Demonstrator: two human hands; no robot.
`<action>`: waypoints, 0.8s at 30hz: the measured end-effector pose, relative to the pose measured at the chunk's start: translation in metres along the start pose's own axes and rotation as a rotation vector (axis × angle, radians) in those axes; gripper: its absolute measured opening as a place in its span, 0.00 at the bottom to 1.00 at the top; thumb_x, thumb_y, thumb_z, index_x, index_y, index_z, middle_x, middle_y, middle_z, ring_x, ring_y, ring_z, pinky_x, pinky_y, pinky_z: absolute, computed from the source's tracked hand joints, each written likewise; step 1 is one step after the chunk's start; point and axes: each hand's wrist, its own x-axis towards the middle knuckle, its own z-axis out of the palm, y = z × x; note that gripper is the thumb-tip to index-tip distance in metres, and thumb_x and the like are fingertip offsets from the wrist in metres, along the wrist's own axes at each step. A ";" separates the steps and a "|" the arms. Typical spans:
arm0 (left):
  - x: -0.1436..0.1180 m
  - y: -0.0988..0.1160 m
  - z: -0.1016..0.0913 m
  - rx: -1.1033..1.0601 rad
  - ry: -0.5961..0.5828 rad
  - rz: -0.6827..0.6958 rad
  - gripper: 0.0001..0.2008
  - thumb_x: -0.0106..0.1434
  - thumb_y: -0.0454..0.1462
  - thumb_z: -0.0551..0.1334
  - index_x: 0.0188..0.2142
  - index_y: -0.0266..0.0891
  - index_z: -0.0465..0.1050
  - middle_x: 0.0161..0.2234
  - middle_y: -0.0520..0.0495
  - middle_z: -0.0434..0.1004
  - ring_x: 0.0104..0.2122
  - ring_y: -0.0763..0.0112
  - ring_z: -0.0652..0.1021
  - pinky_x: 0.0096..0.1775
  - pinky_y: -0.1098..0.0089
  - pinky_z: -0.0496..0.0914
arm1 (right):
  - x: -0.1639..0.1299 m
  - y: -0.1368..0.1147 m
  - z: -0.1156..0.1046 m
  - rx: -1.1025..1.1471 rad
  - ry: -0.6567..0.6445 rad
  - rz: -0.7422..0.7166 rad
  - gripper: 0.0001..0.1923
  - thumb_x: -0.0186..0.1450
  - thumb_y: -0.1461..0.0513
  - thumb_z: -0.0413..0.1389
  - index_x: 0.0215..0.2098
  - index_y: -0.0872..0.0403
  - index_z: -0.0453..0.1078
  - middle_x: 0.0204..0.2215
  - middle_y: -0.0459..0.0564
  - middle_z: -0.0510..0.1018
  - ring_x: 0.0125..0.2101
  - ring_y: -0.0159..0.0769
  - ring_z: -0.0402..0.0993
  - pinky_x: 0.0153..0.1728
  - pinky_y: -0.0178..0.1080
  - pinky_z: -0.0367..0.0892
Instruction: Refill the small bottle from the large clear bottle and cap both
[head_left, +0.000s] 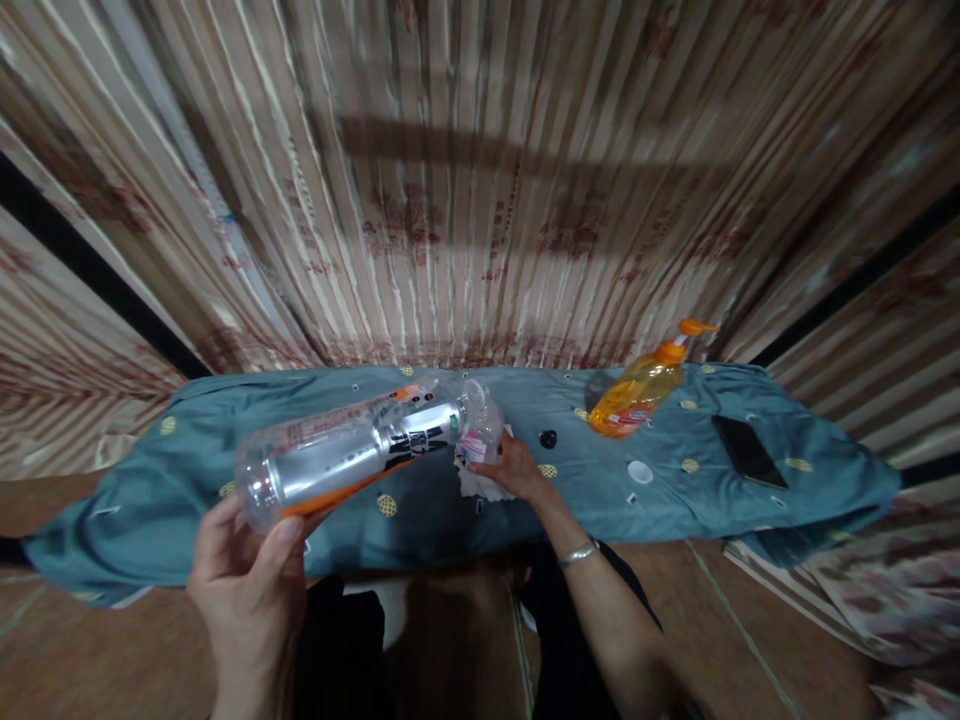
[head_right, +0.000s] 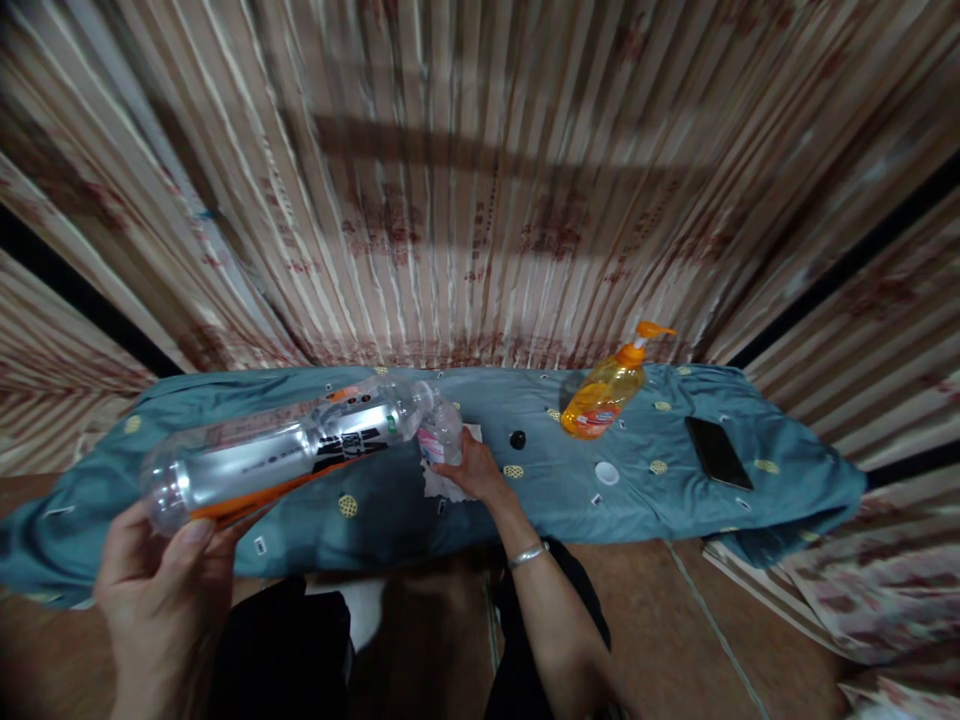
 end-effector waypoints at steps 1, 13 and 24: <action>0.000 0.000 0.000 -0.001 0.007 -0.001 0.24 0.36 0.42 0.80 0.35 0.46 0.78 0.33 0.55 0.79 0.33 0.71 0.77 0.34 0.71 0.78 | 0.000 -0.001 0.000 0.002 -0.001 0.002 0.32 0.58 0.58 0.70 0.57 0.55 0.66 0.48 0.56 0.82 0.49 0.49 0.79 0.49 0.45 0.71; 0.000 0.001 0.001 0.060 0.025 0.004 0.22 0.37 0.42 0.78 0.33 0.46 0.76 0.33 0.56 0.79 0.33 0.71 0.77 0.38 0.66 0.78 | 0.001 -0.001 0.001 -0.009 0.005 0.015 0.32 0.57 0.57 0.70 0.56 0.55 0.68 0.46 0.55 0.82 0.47 0.48 0.80 0.48 0.45 0.72; -0.001 0.001 0.000 0.021 0.028 0.015 0.25 0.33 0.44 0.81 0.31 0.46 0.78 0.29 0.57 0.78 0.31 0.72 0.78 0.35 0.70 0.77 | 0.001 -0.001 0.000 -0.012 -0.003 0.012 0.31 0.57 0.56 0.70 0.56 0.54 0.69 0.46 0.54 0.82 0.46 0.48 0.80 0.48 0.45 0.72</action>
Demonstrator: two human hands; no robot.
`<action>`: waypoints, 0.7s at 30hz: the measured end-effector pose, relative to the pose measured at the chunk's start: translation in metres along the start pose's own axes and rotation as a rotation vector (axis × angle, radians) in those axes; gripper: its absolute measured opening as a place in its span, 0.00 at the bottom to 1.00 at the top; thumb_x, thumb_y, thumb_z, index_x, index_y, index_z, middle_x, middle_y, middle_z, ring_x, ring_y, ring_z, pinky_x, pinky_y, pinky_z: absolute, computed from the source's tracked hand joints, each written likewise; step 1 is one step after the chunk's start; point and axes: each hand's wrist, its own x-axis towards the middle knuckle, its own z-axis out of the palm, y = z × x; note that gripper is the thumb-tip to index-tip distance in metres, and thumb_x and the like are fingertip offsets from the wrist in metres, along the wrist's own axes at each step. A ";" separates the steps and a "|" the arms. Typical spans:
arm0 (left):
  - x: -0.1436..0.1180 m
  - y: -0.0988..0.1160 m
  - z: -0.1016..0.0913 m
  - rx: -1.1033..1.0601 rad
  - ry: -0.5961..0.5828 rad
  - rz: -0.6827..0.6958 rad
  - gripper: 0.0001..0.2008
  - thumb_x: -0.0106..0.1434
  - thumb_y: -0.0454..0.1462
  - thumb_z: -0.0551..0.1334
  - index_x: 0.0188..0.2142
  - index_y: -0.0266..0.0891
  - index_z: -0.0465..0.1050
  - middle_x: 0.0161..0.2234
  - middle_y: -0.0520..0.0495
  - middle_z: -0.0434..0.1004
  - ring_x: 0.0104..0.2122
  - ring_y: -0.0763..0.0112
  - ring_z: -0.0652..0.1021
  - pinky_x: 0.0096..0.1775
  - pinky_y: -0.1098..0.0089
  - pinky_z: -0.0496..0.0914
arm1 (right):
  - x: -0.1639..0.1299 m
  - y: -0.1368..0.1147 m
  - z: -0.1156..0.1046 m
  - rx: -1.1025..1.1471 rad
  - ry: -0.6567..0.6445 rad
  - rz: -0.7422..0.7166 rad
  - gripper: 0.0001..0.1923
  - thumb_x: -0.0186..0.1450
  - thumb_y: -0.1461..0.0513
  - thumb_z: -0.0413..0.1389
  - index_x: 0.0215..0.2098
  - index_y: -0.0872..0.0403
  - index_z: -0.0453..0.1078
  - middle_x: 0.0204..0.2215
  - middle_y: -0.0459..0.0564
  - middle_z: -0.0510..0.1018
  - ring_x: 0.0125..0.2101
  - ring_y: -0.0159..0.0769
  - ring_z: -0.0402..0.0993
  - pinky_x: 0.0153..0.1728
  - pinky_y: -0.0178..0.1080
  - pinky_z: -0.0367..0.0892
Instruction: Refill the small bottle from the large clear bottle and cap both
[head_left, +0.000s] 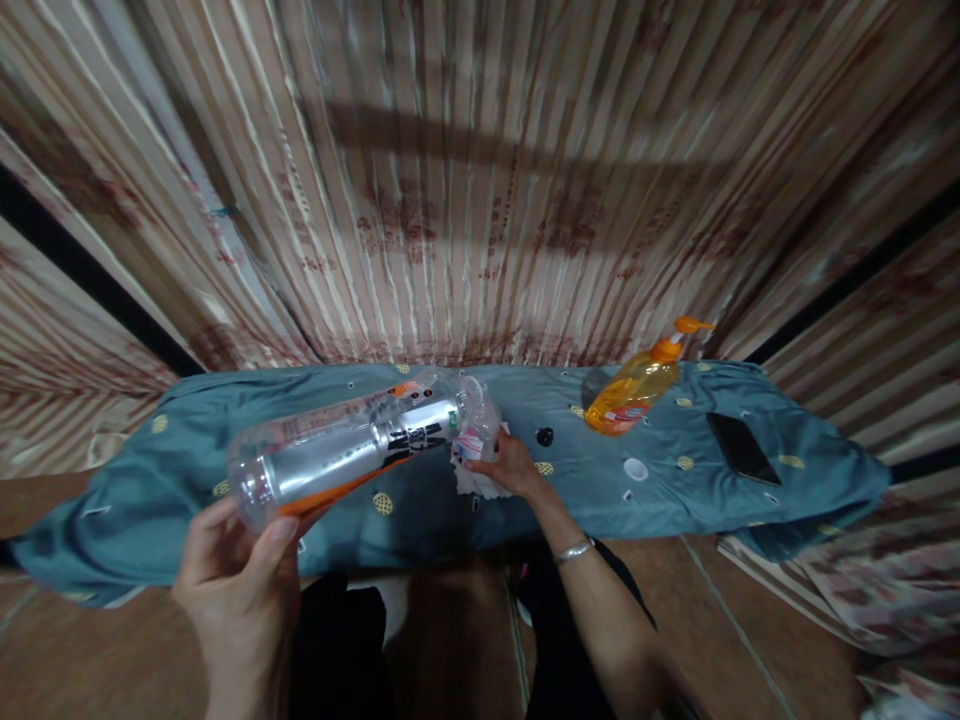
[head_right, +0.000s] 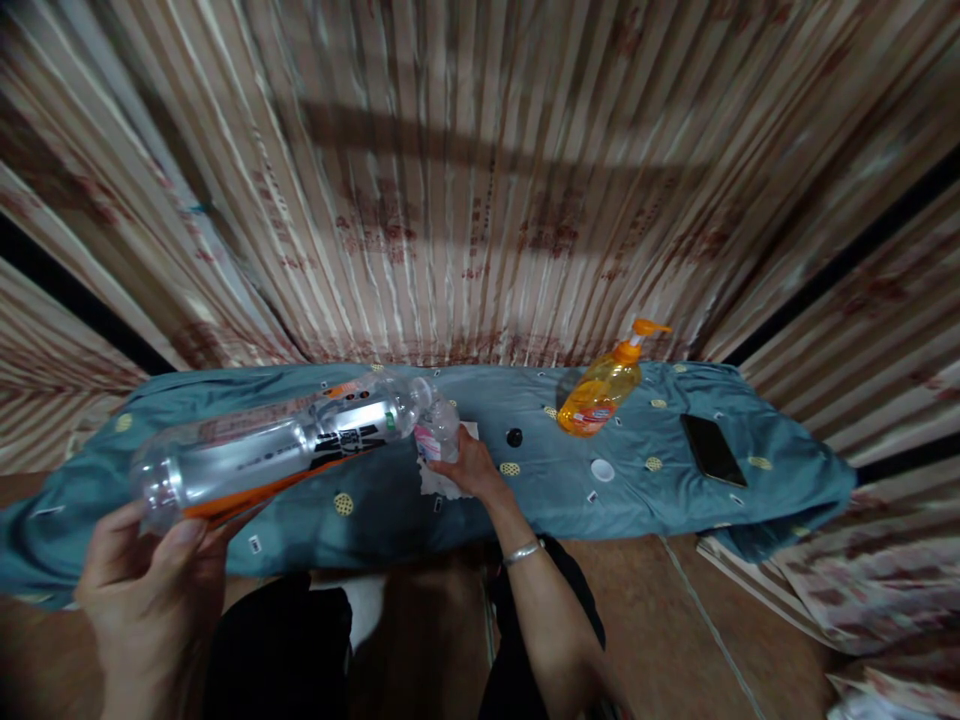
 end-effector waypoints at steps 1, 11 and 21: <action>0.000 0.000 -0.001 0.011 0.005 0.005 0.25 0.33 0.45 0.81 0.31 0.45 0.78 0.29 0.58 0.78 0.30 0.72 0.77 0.35 0.70 0.77 | 0.000 0.000 0.000 0.002 0.002 -0.005 0.31 0.57 0.56 0.70 0.56 0.54 0.69 0.46 0.54 0.82 0.46 0.48 0.80 0.48 0.45 0.72; 0.004 -0.004 -0.003 0.004 0.001 0.040 0.22 0.33 0.40 0.79 0.31 0.43 0.78 0.29 0.56 0.79 0.29 0.71 0.78 0.34 0.69 0.78 | 0.000 0.000 0.001 -0.009 0.000 0.014 0.33 0.57 0.56 0.70 0.58 0.56 0.68 0.46 0.56 0.82 0.46 0.48 0.80 0.47 0.44 0.71; 0.004 -0.004 -0.003 0.036 -0.003 0.079 0.19 0.36 0.37 0.77 0.31 0.44 0.79 0.23 0.58 0.75 0.24 0.74 0.75 0.32 0.69 0.77 | 0.000 -0.002 0.000 -0.026 0.024 0.011 0.31 0.56 0.56 0.71 0.55 0.55 0.70 0.42 0.53 0.82 0.43 0.46 0.80 0.44 0.42 0.72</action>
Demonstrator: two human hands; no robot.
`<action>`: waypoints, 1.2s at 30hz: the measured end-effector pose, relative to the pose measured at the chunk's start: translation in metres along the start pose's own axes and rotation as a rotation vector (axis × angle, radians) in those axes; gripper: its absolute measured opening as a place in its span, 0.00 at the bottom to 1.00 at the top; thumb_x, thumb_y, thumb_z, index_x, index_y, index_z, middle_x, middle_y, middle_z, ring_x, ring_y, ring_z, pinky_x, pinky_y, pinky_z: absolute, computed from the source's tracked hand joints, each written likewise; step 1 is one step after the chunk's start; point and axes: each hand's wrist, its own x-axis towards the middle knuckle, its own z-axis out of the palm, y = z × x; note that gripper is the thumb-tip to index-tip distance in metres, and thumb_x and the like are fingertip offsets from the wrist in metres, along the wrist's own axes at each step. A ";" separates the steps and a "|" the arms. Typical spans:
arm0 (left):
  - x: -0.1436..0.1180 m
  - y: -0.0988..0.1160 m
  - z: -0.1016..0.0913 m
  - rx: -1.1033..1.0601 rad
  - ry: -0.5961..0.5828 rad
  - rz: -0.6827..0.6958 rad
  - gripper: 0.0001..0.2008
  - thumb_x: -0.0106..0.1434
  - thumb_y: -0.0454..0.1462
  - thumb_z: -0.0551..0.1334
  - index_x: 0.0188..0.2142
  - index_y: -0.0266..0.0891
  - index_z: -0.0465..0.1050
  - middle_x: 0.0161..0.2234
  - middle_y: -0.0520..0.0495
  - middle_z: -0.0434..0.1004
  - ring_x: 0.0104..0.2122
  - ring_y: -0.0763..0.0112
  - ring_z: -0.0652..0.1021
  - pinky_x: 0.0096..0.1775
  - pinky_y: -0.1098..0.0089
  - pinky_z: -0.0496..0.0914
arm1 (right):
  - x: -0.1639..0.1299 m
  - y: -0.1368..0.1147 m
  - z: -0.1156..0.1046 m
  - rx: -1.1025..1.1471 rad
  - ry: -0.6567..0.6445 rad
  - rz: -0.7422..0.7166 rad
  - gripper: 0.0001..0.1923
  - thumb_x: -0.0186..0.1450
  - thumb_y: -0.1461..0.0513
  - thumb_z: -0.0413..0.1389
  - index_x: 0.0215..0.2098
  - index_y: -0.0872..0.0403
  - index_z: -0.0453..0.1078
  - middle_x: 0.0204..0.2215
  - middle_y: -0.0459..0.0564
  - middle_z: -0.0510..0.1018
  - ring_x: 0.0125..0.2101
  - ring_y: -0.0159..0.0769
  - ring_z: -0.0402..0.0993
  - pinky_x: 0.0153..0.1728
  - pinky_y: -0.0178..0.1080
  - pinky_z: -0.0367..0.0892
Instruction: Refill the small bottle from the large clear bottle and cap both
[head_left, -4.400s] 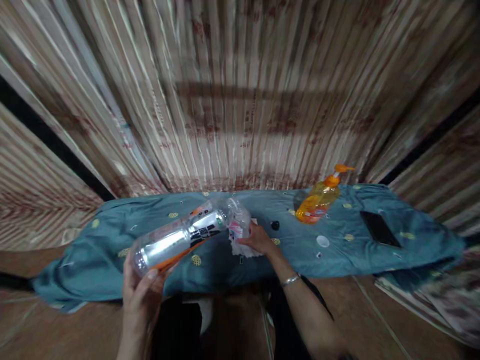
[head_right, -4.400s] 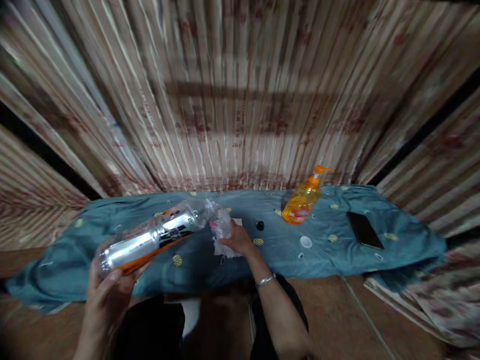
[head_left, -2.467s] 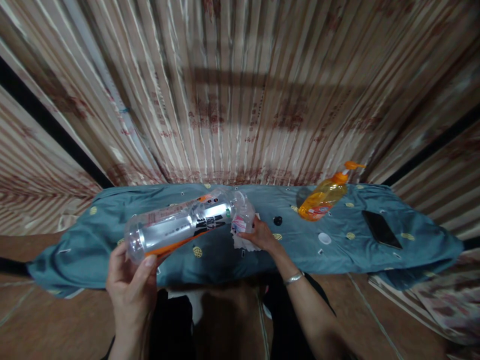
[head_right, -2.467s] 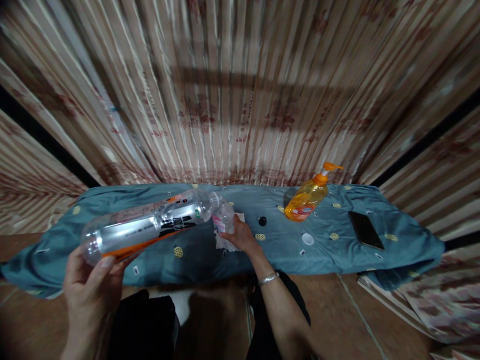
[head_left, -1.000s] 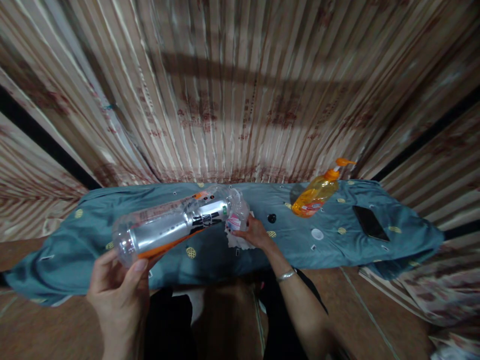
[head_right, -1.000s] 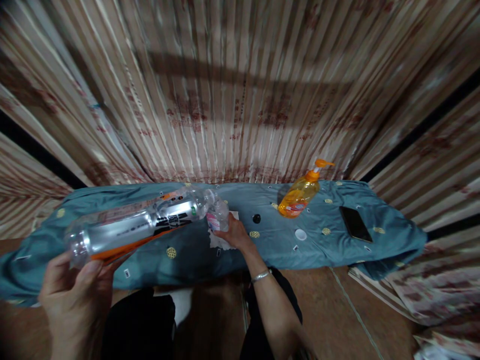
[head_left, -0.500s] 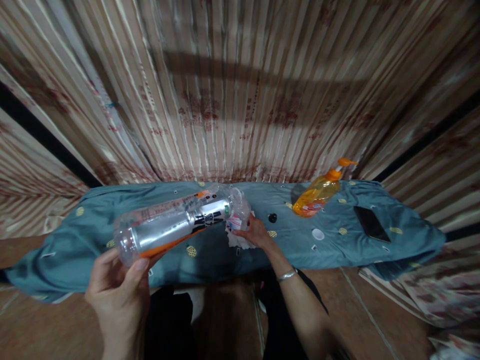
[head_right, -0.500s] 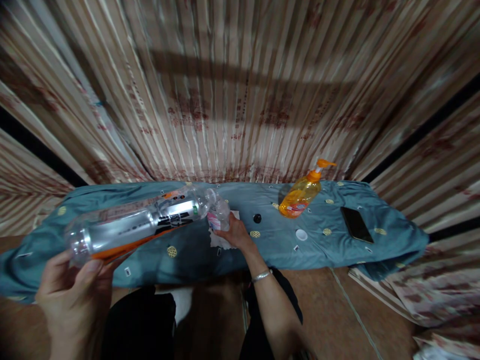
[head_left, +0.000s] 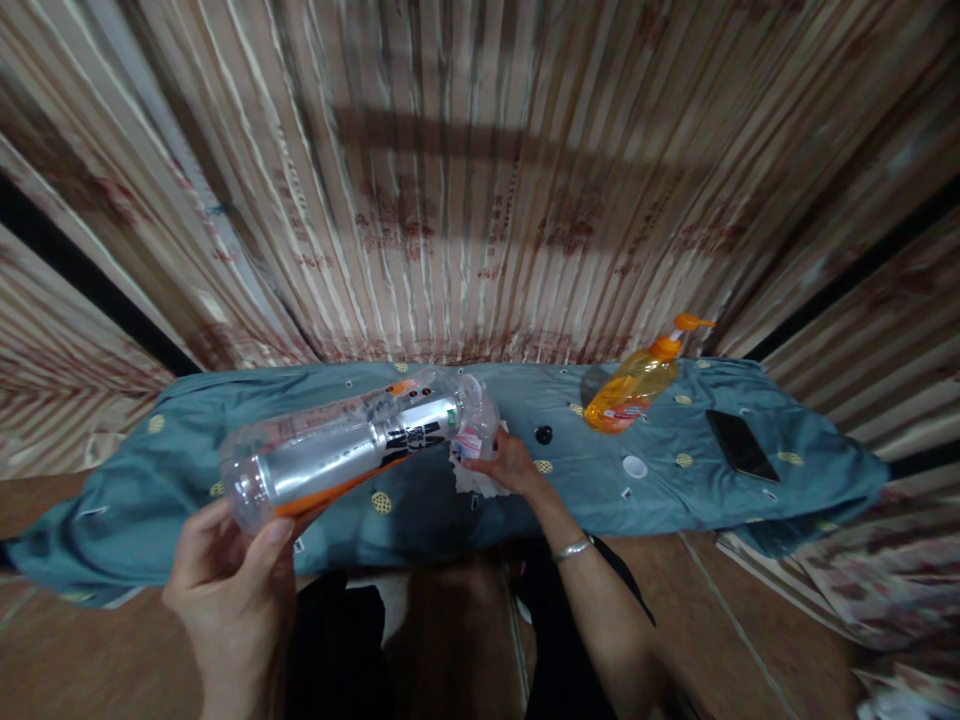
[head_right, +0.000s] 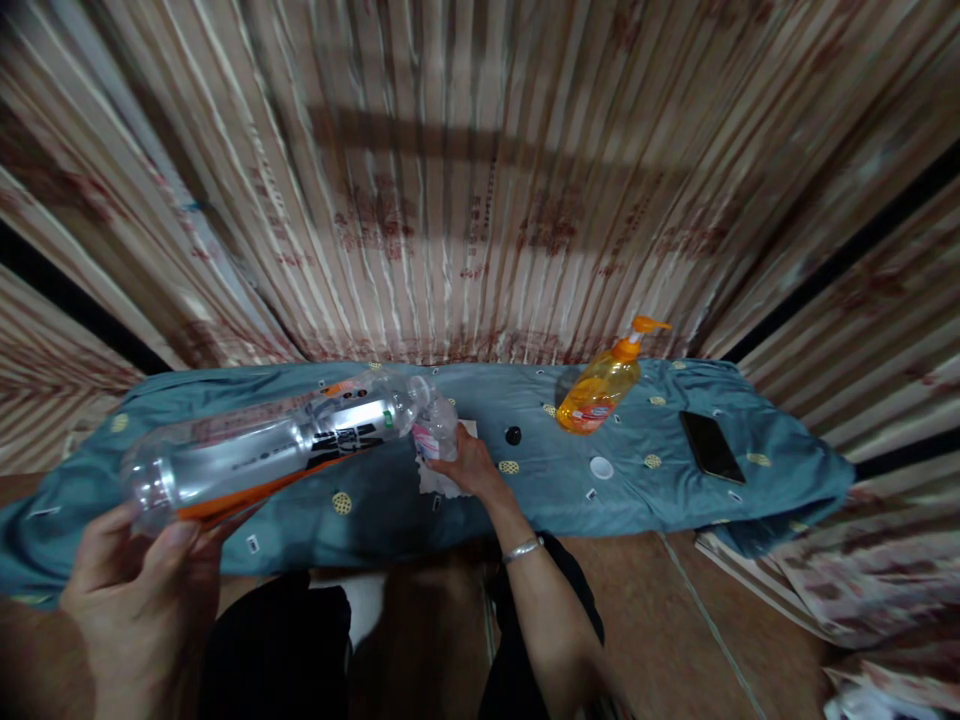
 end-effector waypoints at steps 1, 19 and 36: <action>0.000 0.000 0.000 -0.002 -0.002 0.003 0.19 0.36 0.37 0.76 0.31 0.44 0.79 0.24 0.58 0.75 0.24 0.74 0.75 0.33 0.69 0.77 | 0.000 0.000 0.000 0.002 -0.005 -0.002 0.31 0.56 0.56 0.70 0.55 0.55 0.70 0.43 0.53 0.82 0.43 0.46 0.80 0.44 0.42 0.71; -0.001 -0.001 -0.004 0.020 -0.005 0.000 0.19 0.36 0.36 0.77 0.31 0.44 0.81 0.29 0.56 0.81 0.28 0.75 0.78 0.32 0.74 0.76 | 0.001 0.002 0.001 -0.005 -0.005 0.003 0.32 0.56 0.56 0.71 0.56 0.54 0.70 0.42 0.52 0.82 0.42 0.46 0.80 0.42 0.41 0.72; -0.001 0.001 -0.002 0.031 -0.015 0.007 0.20 0.37 0.38 0.77 0.32 0.44 0.79 0.28 0.57 0.78 0.28 0.72 0.77 0.37 0.67 0.77 | 0.000 0.002 0.001 -0.025 -0.007 -0.007 0.31 0.57 0.56 0.70 0.56 0.55 0.69 0.42 0.54 0.82 0.42 0.46 0.80 0.43 0.43 0.72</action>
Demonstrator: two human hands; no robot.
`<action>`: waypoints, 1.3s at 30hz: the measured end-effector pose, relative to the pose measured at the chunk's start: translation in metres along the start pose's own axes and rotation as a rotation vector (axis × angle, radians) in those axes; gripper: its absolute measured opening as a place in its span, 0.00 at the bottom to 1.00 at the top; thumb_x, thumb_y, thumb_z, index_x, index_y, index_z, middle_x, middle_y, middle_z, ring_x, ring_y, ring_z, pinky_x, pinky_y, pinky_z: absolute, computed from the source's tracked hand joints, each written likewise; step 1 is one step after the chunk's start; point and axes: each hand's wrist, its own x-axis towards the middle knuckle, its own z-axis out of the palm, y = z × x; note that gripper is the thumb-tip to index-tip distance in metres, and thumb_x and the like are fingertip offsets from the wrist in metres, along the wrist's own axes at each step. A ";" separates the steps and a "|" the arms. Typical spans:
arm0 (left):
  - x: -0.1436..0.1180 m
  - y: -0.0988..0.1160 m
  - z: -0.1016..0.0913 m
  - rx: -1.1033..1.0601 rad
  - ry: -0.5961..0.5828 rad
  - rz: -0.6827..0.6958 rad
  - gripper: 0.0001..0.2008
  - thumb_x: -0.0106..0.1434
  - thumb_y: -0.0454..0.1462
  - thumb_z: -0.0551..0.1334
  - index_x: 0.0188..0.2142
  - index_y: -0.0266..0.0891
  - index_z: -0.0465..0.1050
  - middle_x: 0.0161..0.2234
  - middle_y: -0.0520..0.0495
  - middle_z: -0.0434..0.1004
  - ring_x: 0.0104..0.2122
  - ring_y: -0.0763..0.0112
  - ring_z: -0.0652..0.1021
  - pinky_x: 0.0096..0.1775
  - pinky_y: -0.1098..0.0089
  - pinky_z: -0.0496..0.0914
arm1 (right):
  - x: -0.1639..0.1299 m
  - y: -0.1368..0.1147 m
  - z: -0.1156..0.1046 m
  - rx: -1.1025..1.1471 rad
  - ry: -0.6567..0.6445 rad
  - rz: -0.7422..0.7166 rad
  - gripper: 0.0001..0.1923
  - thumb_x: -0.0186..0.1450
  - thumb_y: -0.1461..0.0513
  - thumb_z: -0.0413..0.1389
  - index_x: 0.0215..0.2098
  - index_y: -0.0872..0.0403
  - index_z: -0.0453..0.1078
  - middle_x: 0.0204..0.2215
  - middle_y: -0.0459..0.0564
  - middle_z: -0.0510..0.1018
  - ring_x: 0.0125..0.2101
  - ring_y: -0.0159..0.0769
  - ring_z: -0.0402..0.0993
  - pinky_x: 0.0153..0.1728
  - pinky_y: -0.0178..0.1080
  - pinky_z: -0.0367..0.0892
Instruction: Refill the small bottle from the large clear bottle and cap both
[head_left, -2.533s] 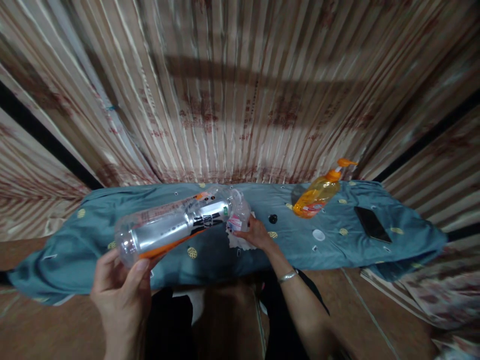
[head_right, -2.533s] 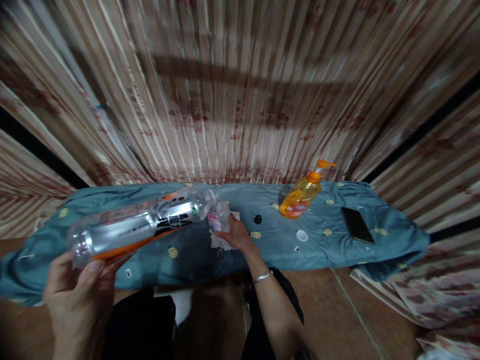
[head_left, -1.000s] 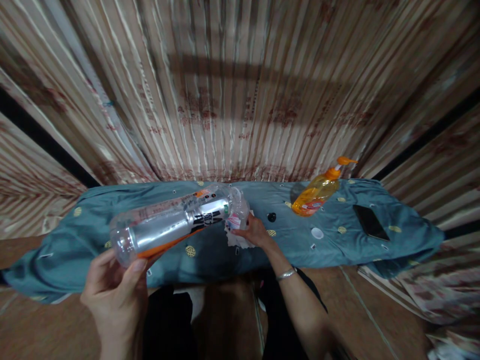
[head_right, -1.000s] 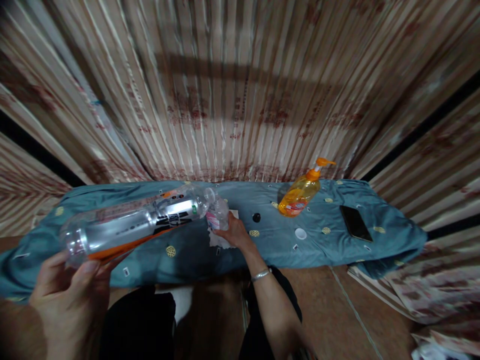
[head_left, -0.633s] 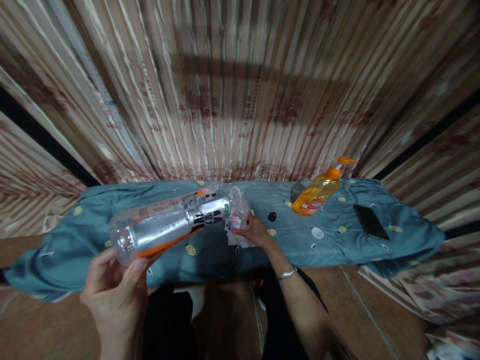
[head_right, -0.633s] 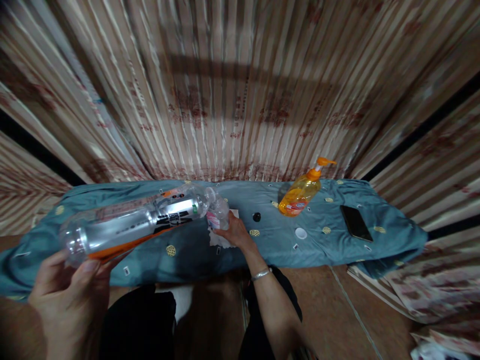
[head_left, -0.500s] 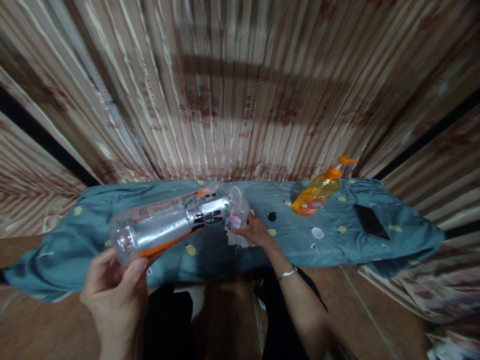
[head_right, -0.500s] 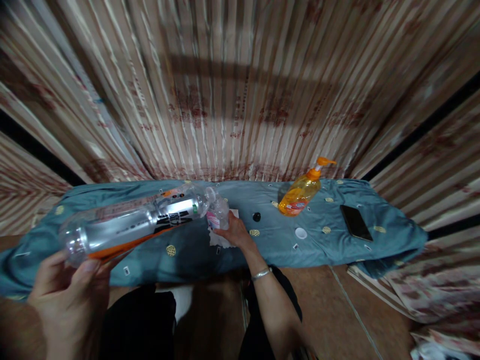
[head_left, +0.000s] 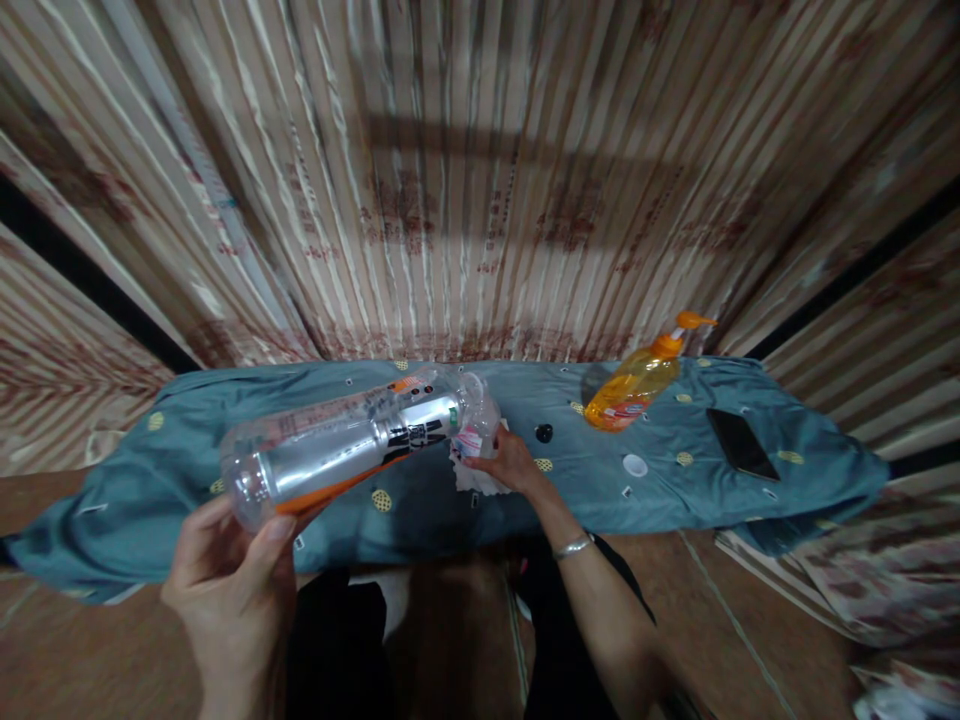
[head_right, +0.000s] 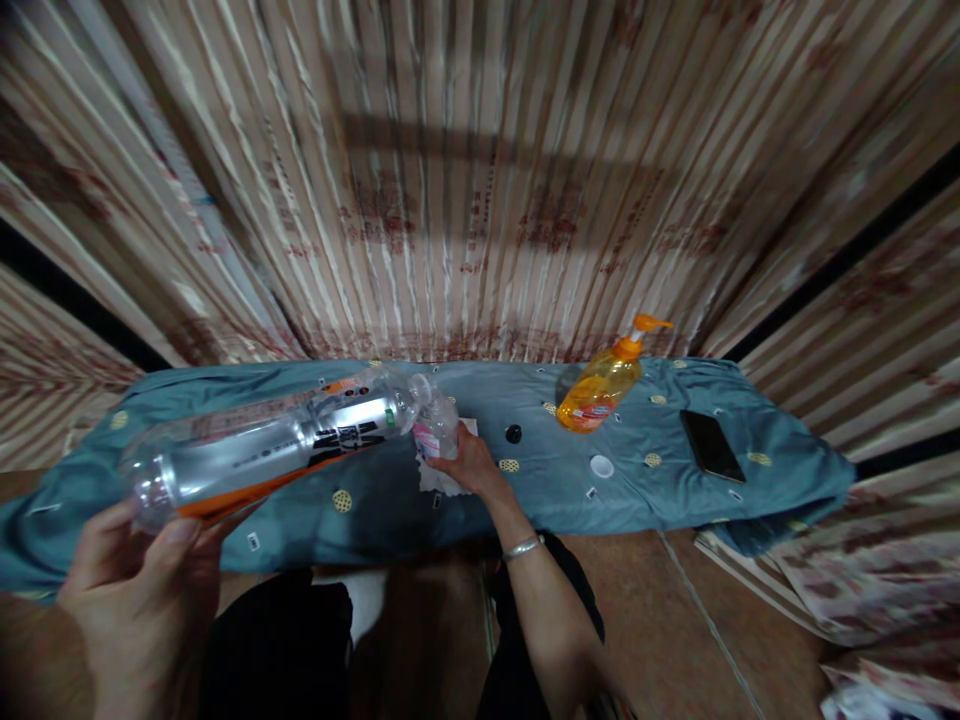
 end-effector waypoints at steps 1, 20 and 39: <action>0.000 0.000 0.000 -0.001 0.001 0.004 0.20 0.37 0.38 0.77 0.32 0.43 0.78 0.28 0.56 0.78 0.28 0.71 0.77 0.36 0.67 0.76 | 0.000 0.000 0.000 0.006 -0.003 0.001 0.31 0.57 0.55 0.70 0.56 0.56 0.69 0.42 0.54 0.82 0.43 0.46 0.80 0.43 0.43 0.72; 0.000 0.001 0.001 -0.022 0.004 -0.024 0.20 0.35 0.38 0.78 0.31 0.43 0.79 0.29 0.55 0.79 0.29 0.71 0.78 0.35 0.68 0.75 | 0.000 0.000 0.000 0.043 0.008 -0.005 0.32 0.56 0.56 0.71 0.56 0.55 0.70 0.43 0.53 0.82 0.43 0.48 0.80 0.44 0.44 0.72; 0.000 0.000 0.001 -0.026 -0.004 -0.016 0.20 0.36 0.37 0.78 0.32 0.44 0.80 0.28 0.56 0.79 0.30 0.71 0.78 0.36 0.68 0.77 | -0.001 -0.003 -0.002 0.024 0.001 0.009 0.32 0.57 0.56 0.70 0.56 0.57 0.70 0.42 0.55 0.82 0.43 0.48 0.80 0.44 0.44 0.73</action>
